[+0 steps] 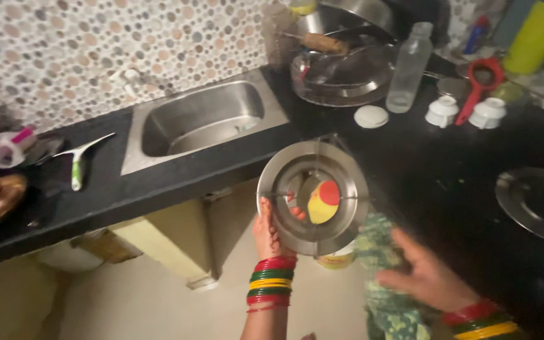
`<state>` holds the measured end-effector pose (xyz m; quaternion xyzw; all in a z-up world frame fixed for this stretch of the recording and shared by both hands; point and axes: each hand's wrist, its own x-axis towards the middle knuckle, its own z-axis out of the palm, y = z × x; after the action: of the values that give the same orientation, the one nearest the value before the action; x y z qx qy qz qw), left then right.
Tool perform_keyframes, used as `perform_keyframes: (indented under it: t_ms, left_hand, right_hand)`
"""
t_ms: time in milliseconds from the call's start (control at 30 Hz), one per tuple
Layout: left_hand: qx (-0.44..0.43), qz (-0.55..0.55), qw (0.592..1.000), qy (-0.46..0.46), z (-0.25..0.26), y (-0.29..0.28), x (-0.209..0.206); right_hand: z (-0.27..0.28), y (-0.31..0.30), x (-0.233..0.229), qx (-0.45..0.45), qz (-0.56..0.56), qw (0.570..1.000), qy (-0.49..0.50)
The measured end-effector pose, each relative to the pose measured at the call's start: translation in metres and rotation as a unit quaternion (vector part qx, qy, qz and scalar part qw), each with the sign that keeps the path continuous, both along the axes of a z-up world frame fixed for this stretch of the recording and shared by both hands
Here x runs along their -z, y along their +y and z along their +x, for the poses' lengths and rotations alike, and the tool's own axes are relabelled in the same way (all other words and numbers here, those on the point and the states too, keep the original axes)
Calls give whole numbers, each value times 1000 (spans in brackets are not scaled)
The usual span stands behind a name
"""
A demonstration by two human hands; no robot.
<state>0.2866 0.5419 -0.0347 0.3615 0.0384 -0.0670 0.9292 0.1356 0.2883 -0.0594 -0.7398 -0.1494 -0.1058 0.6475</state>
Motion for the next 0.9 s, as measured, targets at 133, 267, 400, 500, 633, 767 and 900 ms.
perform_keyframes:
  t_ms: [133,267,400,500,633,767,900]
  left_hand:
    - [7,28,998,-49,-14,6,-12]
    - [-1,43,997,-67,-24,12,-30]
    - [-43,8,999,-30,-19,36,-59]
    - [-11,10,999,-49,-18,56,-60]
    - [4,-10,995,-104,-8,81,-68]
    - [-16,-23,981,-190,-7,112,-82]
    - [-33,-81,983,-164,-4,138,-91]
  right_hand:
    - [28,15,-19,179,-452,844,227]
    - [45,25,-35,257,-533,798,-116]
    - [40,58,-38,278,-497,812,-126]
    - [46,86,-45,288,-512,809,-33]
    - [81,118,-36,257,-559,770,170]
    - [89,162,4,201,-280,938,42]
    - [75,257,17,190,-154,959,-140]
